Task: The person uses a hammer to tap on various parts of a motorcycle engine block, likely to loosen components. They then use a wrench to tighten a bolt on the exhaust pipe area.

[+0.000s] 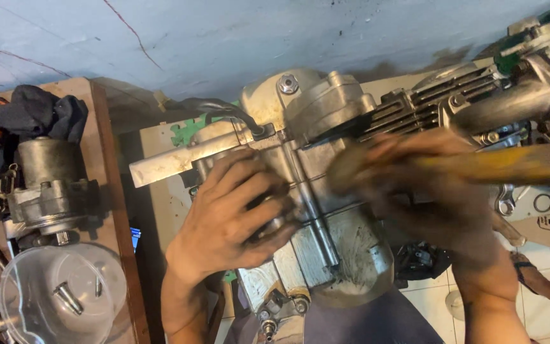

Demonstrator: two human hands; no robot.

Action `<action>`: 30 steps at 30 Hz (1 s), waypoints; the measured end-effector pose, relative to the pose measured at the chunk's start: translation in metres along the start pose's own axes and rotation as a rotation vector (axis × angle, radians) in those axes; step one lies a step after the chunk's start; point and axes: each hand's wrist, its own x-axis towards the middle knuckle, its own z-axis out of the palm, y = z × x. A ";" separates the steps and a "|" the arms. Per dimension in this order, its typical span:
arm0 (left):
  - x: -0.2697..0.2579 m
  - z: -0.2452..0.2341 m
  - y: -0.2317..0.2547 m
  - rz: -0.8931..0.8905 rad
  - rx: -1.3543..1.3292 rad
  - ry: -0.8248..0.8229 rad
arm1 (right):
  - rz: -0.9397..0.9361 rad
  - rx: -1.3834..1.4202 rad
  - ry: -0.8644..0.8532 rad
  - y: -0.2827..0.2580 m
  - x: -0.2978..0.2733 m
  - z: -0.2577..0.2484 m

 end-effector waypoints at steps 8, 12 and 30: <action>-0.003 -0.008 0.000 -0.094 0.024 -0.090 | -0.189 -0.240 -0.169 -0.012 0.010 0.012; -0.003 -0.006 -0.003 -0.031 -0.014 -0.062 | 0.181 -0.443 0.025 -0.029 -0.017 -0.005; 0.012 0.005 0.000 0.013 -0.143 -0.148 | -0.309 -0.241 0.003 0.024 -0.006 -0.025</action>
